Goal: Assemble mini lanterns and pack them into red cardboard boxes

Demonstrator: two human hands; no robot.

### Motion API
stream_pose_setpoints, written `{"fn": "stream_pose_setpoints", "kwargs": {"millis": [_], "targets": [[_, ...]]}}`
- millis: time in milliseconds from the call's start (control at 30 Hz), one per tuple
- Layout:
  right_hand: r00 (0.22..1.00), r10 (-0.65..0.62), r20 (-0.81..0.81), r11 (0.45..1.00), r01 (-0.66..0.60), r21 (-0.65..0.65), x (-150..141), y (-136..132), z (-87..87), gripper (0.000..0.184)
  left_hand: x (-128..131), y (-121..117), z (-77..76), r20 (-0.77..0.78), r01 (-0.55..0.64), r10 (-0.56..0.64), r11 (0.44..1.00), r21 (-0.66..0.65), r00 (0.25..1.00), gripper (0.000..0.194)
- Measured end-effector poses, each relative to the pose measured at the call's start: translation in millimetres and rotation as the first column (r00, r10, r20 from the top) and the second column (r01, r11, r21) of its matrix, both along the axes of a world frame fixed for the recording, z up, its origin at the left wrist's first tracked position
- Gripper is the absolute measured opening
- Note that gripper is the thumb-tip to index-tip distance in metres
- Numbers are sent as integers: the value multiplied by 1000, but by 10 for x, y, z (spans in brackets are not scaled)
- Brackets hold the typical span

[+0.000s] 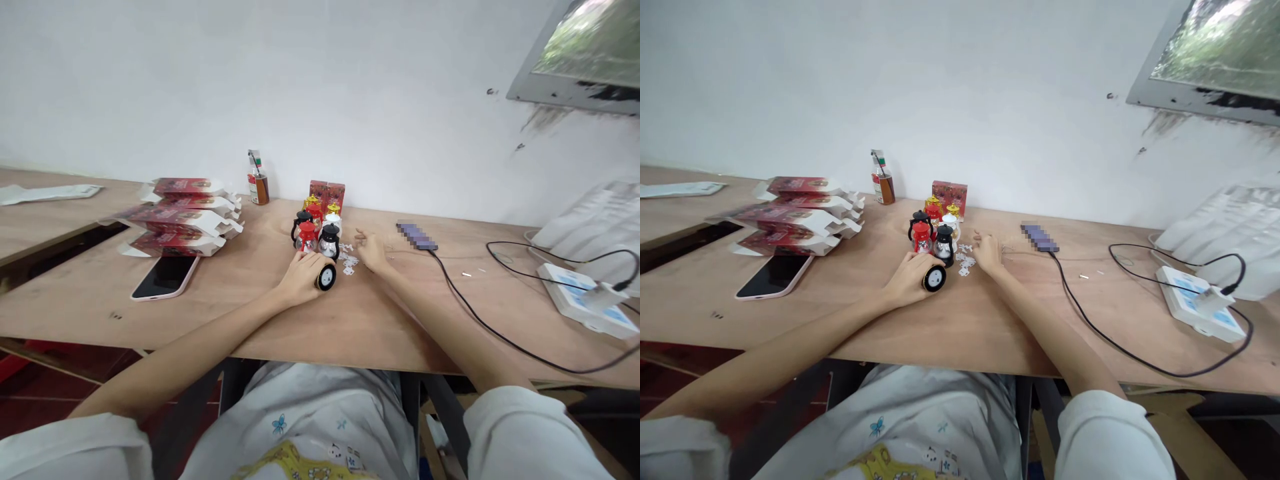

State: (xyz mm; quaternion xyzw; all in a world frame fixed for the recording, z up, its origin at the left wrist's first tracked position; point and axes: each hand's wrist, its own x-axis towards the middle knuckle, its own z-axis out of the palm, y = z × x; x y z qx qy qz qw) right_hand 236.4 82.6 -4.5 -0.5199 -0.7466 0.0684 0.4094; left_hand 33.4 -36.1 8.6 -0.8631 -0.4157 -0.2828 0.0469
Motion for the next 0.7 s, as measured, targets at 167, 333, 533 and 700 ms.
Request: {"fn": "stream_pose_setpoints", "kwargs": {"millis": [167,333,533,700], "targets": [[967,165,-195,959,-112,259,-49,-528,56,17,2,7,-10,-14,-5,5,1000,0,1000,33],[921,388,-27,869,-357,342,-169,-1050,15,13,9,7,-20,-10,-3,3,1000,24,1000,27],[910,415,2,856,-392,337,-239,-1098,20,17,-2,30,-35,5,-9,9,999,53,1000,26],[881,472,-19,853,-451,263,-217,-1079,23,16,5,33,-44,-4,-10,10,998,58,1000,23]]}}
